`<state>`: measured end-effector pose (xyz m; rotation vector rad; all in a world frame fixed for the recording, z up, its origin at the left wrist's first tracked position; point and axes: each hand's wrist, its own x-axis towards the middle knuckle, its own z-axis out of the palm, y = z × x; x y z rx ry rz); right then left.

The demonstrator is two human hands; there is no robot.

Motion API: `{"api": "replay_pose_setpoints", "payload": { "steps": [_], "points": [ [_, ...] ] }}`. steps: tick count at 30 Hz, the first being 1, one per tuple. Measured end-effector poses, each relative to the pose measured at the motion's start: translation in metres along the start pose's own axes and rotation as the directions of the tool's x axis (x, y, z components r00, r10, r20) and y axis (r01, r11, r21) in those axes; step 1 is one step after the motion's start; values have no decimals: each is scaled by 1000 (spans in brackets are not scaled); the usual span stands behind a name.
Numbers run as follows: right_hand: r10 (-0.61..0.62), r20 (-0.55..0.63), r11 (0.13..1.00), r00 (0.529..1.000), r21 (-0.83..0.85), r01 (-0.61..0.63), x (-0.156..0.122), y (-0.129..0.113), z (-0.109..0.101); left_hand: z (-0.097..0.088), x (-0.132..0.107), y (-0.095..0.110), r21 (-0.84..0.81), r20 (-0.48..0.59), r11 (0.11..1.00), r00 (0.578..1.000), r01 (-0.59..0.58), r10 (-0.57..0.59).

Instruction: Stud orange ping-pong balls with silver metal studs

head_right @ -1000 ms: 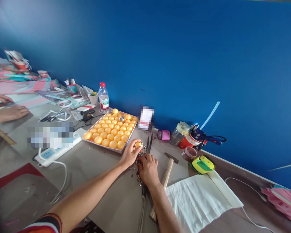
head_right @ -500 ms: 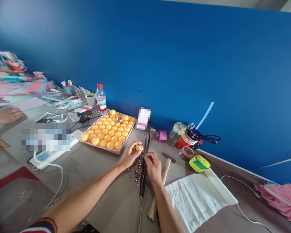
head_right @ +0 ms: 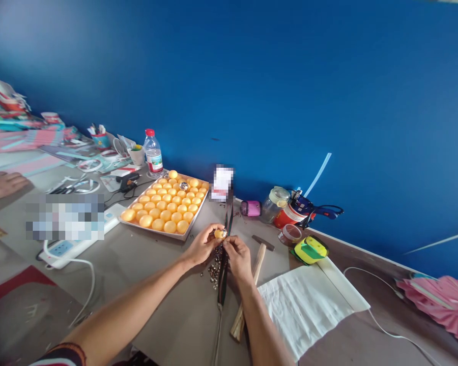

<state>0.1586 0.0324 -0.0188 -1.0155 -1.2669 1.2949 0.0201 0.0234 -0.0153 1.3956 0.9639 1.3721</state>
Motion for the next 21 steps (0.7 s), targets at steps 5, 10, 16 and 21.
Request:
{"api": "replay_pose_setpoints", "payload": {
  "steps": [5,10,16,21],
  "points": [
    [25,17,999,1000,40,-25,0,2,-2,-1,0,2,12,7,1000,1000,-14,14],
    [36,-7,999,999,33,-35,0,2,-1,0,0,3,37,-7,999,1000,-25,26],
    [76,-23,988,997,138,-72,-3,-2,7,0,-2,5,71,-16,997,999,-34,35],
    [117,9,971,993,210,-116,-4,-7,11,2,-3,5,110,-33,993,998,-47,51]
  ]
}}
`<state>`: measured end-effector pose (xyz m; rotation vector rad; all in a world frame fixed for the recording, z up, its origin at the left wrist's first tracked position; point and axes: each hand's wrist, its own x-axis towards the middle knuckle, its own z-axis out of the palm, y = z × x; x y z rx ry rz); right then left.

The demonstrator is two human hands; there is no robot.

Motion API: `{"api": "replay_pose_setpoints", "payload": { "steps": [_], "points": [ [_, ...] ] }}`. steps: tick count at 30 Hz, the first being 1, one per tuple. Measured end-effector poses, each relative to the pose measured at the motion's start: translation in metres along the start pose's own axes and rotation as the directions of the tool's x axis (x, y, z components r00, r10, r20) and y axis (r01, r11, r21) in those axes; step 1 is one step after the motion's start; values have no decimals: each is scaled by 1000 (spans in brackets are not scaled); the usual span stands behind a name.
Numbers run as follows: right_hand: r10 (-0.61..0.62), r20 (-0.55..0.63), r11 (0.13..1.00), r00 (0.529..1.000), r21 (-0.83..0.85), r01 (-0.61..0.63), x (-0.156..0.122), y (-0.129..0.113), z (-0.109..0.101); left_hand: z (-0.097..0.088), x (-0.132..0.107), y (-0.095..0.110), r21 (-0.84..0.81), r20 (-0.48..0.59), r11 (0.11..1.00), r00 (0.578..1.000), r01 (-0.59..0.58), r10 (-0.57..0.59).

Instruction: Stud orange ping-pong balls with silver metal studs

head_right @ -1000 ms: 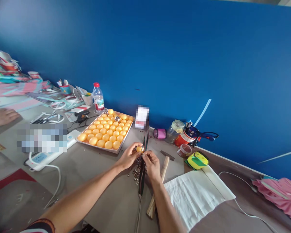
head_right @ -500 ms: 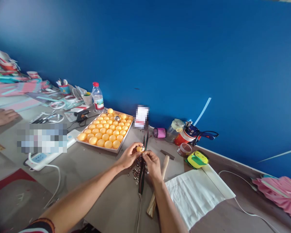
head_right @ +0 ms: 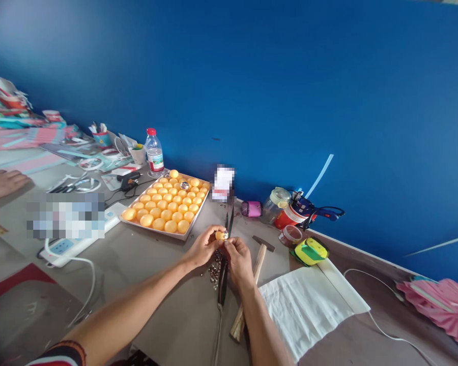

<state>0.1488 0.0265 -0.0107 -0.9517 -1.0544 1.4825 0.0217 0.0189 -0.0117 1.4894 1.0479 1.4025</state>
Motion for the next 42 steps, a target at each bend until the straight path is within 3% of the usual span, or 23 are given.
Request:
{"api": "replay_pose_setpoints", "payload": {
  "steps": [10,15,18,21,24,26,28,32,34,39,42],
  "points": [
    [-1,-100,1000,995,2,1,3,10,0,5,0,4,21,-50,1000,999,15,-14],
    [-229,-152,939,961,-295,177,6,4,-13,4,2,-2,-130,-77,987,991,98,-108],
    [-330,61,758,942,-578,302,4,1,-16,1,6,-6,-199,-122,971,980,130,-156],
    [-318,280,457,906,-792,405,0,3,-13,-1,8,-7,-283,-142,948,971,146,-192],
    [-264,375,170,888,-889,426,-4,8,-9,-1,9,-7,-321,-144,936,969,147,-202],
    [-232,402,75,886,-901,428,-5,9,-7,-1,9,-7,-325,-139,934,969,150,-204],
    [-207,405,44,890,-905,422,-6,10,-6,0,9,-7,-318,-143,936,968,152,-206],
    [-199,411,55,890,-902,429,-7,9,-3,0,9,-6,-313,-147,936,966,160,-214],
    [-235,395,129,888,-893,431,-5,9,-3,-1,10,-4,-316,-150,936,966,156,-212],
    [-345,215,532,914,-757,379,0,6,-10,-2,10,-2,-279,-177,945,958,170,-225],
    [-351,55,711,935,-634,305,2,2,-12,-3,9,-4,-264,-178,951,961,162,-213]
  ]
}}
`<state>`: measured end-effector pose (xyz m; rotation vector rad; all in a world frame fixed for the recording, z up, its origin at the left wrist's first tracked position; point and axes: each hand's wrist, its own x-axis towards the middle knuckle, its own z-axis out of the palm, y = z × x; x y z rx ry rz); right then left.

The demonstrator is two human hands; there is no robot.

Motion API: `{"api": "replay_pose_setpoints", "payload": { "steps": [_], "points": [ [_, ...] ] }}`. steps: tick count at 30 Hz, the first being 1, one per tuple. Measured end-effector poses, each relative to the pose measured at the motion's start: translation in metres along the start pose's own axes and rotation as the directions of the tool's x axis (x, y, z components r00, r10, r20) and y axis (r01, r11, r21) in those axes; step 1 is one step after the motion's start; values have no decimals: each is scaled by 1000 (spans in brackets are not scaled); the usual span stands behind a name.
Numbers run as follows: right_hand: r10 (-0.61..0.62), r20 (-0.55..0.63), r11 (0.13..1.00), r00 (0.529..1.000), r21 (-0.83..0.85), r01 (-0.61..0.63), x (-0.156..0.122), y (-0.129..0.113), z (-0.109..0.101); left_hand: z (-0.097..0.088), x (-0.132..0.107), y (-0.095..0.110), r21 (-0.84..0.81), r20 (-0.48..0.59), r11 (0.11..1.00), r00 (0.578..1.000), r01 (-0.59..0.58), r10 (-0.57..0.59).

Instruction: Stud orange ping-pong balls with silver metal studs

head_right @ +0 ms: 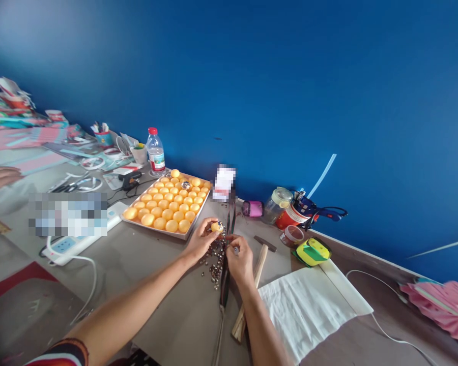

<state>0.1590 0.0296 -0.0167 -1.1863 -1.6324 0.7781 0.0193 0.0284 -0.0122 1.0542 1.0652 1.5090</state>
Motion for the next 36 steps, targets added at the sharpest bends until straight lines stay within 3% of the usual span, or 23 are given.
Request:
{"api": "replay_pose_setpoints", "payload": {
  "steps": [5,8,13,17,23,31,36],
  "points": [
    [141,-79,957,987,268,-115,1,-3,1,1,-1,-2,8,37,1000,999,-14,13],
    [223,-47,903,974,386,-188,2,0,2,2,-2,-1,-6,53,1000,999,-5,6],
    [259,46,822,965,514,-246,4,5,3,3,-3,3,15,54,1000,999,-5,4],
    [285,89,784,954,551,-286,2,1,5,3,-5,5,51,78,999,997,-15,11],
    [235,94,823,968,510,-249,1,0,3,4,-6,3,33,149,999,988,-33,27],
    [222,102,802,970,547,-241,3,6,4,4,-7,2,-34,211,999,977,-5,12],
    [222,131,736,966,627,-254,3,8,3,4,-6,2,-33,233,999,972,-12,19]
  ]
}}
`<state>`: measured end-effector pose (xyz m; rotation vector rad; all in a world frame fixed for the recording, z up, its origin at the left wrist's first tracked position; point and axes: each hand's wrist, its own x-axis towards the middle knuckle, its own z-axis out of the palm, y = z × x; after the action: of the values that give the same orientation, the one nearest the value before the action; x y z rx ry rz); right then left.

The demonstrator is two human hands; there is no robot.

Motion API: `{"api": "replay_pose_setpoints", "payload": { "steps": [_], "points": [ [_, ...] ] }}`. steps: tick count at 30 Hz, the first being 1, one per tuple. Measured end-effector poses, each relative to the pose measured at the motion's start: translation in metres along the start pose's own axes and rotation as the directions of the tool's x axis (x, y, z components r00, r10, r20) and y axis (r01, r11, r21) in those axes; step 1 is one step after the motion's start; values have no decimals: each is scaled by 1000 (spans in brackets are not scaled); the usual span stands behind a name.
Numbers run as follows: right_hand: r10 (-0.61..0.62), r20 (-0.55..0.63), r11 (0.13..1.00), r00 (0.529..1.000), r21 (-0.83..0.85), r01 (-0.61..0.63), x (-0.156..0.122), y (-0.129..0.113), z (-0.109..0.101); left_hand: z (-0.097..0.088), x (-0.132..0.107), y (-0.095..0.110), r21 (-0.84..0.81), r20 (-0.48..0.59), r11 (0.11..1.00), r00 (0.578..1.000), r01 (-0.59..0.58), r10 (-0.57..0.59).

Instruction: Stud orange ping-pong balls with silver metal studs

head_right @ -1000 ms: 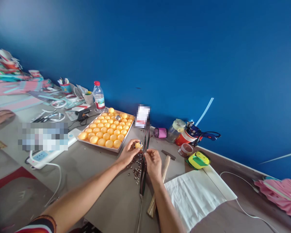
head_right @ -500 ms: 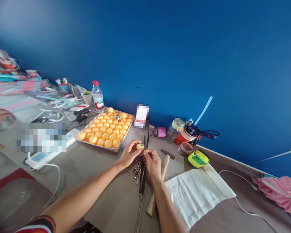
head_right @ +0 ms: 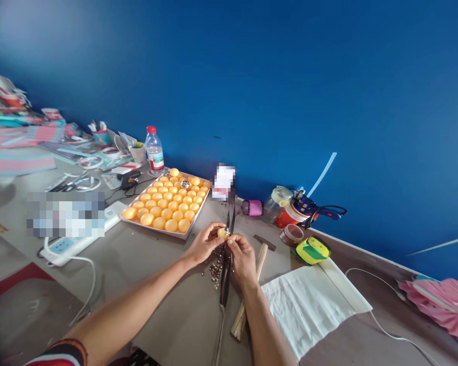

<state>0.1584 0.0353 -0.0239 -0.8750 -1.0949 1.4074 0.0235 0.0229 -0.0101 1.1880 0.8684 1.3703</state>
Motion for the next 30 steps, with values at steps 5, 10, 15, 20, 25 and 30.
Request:
{"api": "replay_pose_setpoints", "payload": {
  "steps": [5,10,15,20,25,30],
  "points": [
    [23,0,1000,1000,4,-23,-1,0,0,-1,-2,-2,57,0,998,1000,-19,19],
    [-15,-31,998,999,-67,13,-1,1,-2,1,-4,-4,96,-7,995,999,-31,32],
    [-26,1,987,1000,-156,26,-1,0,-3,3,-4,-1,57,-41,998,999,24,-22],
    [-40,-52,969,998,-247,26,-1,-3,1,6,-6,0,53,-33,999,999,11,-9],
    [-126,-56,959,991,-264,107,-2,-7,-1,5,-3,1,13,-75,1000,997,12,-11],
    [-274,211,655,938,-673,343,-7,-8,1,-6,4,1,-17,-246,1000,969,19,-23]
  ]
}}
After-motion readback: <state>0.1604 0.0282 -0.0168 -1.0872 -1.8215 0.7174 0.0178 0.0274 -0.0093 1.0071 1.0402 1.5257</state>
